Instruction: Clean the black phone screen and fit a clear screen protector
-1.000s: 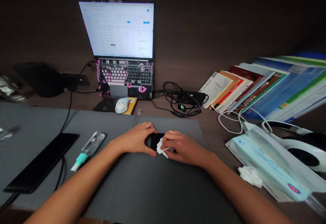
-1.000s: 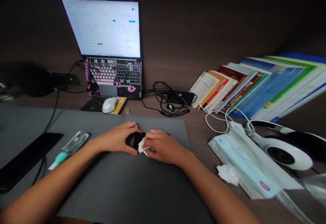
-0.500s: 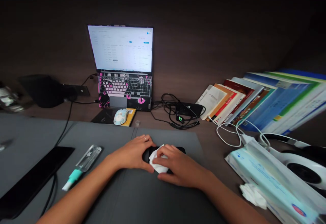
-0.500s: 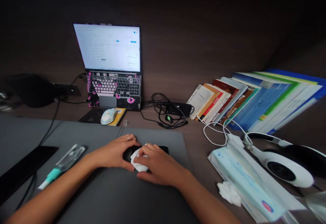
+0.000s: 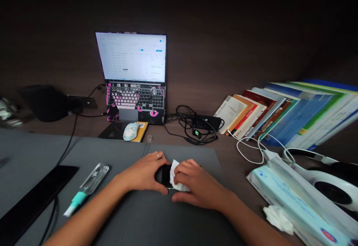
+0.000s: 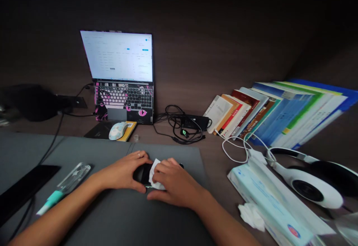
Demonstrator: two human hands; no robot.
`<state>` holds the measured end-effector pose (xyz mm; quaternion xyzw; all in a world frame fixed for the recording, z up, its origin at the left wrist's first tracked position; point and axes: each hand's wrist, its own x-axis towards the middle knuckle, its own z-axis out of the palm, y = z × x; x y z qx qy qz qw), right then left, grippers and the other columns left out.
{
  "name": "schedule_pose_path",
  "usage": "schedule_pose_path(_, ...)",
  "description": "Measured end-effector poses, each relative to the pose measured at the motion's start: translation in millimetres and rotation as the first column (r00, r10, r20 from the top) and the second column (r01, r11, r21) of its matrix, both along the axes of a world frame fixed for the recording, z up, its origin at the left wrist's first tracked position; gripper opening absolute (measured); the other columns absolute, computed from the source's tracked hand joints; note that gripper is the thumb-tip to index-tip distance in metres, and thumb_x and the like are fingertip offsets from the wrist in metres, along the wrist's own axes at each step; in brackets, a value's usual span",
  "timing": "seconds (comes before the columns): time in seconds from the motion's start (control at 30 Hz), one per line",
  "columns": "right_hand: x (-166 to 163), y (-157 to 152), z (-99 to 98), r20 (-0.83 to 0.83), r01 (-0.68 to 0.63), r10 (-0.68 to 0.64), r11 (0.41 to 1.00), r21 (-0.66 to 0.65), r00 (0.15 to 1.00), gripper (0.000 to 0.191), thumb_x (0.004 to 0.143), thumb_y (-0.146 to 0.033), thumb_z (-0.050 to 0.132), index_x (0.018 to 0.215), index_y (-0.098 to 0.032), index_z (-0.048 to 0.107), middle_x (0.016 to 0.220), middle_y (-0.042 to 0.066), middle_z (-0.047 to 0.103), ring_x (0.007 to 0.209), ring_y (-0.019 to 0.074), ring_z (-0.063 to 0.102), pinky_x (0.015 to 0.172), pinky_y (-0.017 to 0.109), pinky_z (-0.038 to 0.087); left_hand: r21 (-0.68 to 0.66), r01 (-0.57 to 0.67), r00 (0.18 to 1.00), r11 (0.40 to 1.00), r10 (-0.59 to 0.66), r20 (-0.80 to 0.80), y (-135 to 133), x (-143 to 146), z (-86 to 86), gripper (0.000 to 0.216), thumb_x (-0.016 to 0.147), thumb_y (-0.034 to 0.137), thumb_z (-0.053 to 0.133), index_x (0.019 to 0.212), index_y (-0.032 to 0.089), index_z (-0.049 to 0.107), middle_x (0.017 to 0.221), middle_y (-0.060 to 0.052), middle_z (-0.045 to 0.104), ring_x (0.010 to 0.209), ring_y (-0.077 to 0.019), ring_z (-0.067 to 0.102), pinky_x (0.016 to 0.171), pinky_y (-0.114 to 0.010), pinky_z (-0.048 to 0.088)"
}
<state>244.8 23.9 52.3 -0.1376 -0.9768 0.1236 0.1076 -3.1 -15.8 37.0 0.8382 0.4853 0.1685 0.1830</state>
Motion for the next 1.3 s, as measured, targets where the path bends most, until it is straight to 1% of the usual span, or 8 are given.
schedule_pose_path(0.13, 1.8, 3.1, 0.3, -0.026, 0.04, -0.04, 0.999, 0.014, 0.999, 0.046, 0.089, -0.064, 0.066, 0.086, -0.018, 0.064, 0.094, 0.005, 0.068, 0.099, 0.0228, 0.061, 0.104, 0.047, 0.036, 0.011, 0.006, 1.0, 1.0, -0.006, -0.001, 0.6, -0.3, -1.5, 0.072, 0.066, 0.057, 0.086, 0.124, 0.021, 0.063, 0.114, -0.009, 0.059, 0.108, -0.0325, 0.059, 0.095, -0.046, 0.047)
schedule_pose_path(0.3, -0.1, -1.2, 0.0, -0.048, -0.039, 0.037, 0.999, -0.024, 0.998, 0.05, 0.091, -0.063, 0.064, 0.122, -0.024, 0.064, 0.122, 0.006, 0.07, 0.128, 0.0248, 0.052, 0.121, 0.057, 0.012, 0.013, 0.01, 1.0, 1.0, -0.01, -0.009, 1.3, -0.1, -1.2, 0.062, 0.067, 0.057, 0.085, 0.112, 0.02, 0.065, 0.109, -0.008, 0.059, 0.103, -0.0313, 0.058, 0.093, -0.045, 0.048)
schedule_pose_path(0.47, 0.0, -1.3, -0.4, -0.016, -0.009, 0.008, 0.998, -0.06, 1.0, 0.044, 0.088, -0.065, 0.066, 0.094, -0.022, 0.069, 0.096, 0.002, 0.071, 0.11, 0.0216, 0.06, 0.121, 0.052, 0.022, -0.004, 0.006, 1.0, 1.0, -0.006, 0.003, 0.7, 0.4, 0.9, 0.065, 0.067, 0.056, 0.087, 0.116, 0.02, 0.064, 0.111, -0.008, 0.059, 0.106, -0.0316, 0.058, 0.095, -0.046, 0.047)
schedule_pose_path(0.63, -0.6, -2.8, -0.9, -0.024, -0.06, 0.058, 0.996, -0.07, 0.998, 0.041, 0.093, -0.056, 0.065, 0.121, -0.026, 0.066, 0.124, 0.006, 0.069, 0.128, 0.0239, 0.052, 0.123, 0.056, 0.014, 0.002, 0.006, 1.0, 1.0, -0.006, 0.007, 0.7, 1.2, 1.3, 0.061, 0.067, 0.056, 0.087, 0.112, 0.021, 0.065, 0.108, -0.007, 0.059, 0.103, -0.0302, 0.059, 0.093, -0.044, 0.047)
schedule_pose_path(0.77, -1.9, -4.2, 0.8, -0.011, -0.037, 0.037, 0.997, -0.065, 0.999, 0.042, 0.09, -0.061, 0.066, 0.108, -0.023, 0.069, 0.11, 0.005, 0.071, 0.122, 0.0239, 0.056, 0.123, 0.054, 0.016, 0.004, 0.015, 0.999, 1.0, -0.016, 0.029, 1.0, 0.6, -0.3, 0.065, 0.068, 0.058, 0.085, 0.118, 0.021, 0.064, 0.111, -0.008, 0.059, 0.106, -0.0309, 0.058, 0.093, -0.044, 0.047)
schedule_pose_path(1.07, 0.1, 0.9, -0.4, -0.013, 0.02, -0.02, 1.0, -0.012, 1.0, 0.052, 0.087, -0.066, 0.067, 0.117, -0.024, 0.067, 0.118, 0.007, 0.068, 0.121, 0.0249, 0.056, 0.121, 0.056, 0.018, 0.017, 0.013, 1.0, 1.0, -0.014, 0.028, 1.5, -1.1, -2.8, 0.07, 0.068, 0.062, 0.084, 0.121, 0.022, 0.064, 0.113, -0.009, 0.06, 0.108, -0.032, 0.059, 0.095, -0.044, 0.047)
schedule_pose_path(1.2, -0.4, 0.4, 1.5, -0.03, 0.04, -0.04, 0.999, -0.02, 0.999, 0.047, 0.088, -0.065, 0.065, 0.105, -0.021, 0.068, 0.112, 0.008, 0.069, 0.109, 0.0249, 0.059, 0.106, 0.047, 0.037, 0.013, 0.008, 1.0, 1.0, -0.008, 0.015, 1.9, -1.1, -2.7, 0.072, 0.066, 0.061, 0.085, 0.122, 0.021, 0.064, 0.115, -0.009, 0.06, 0.108, -0.0333, 0.06, 0.096, -0.047, 0.048)
schedule_pose_path(1.3, -0.6, -0.3, 2.8, -0.031, 0.066, -0.066, 0.998, 0.006, 0.997, 0.049, 0.089, -0.065, 0.064, 0.109, -0.021, 0.068, 0.11, 0.008, 0.068, 0.104, 0.0251, 0.059, 0.094, 0.04, 0.041, 0.008, 0.007, 1.0, 1.0, -0.007, 0.008, 1.6, -0.7, -1.6, 0.072, 0.066, 0.059, 0.086, 0.124, 0.022, 0.064, 0.116, -0.01, 0.06, 0.11, -0.0338, 0.059, 0.096, -0.047, 0.048)
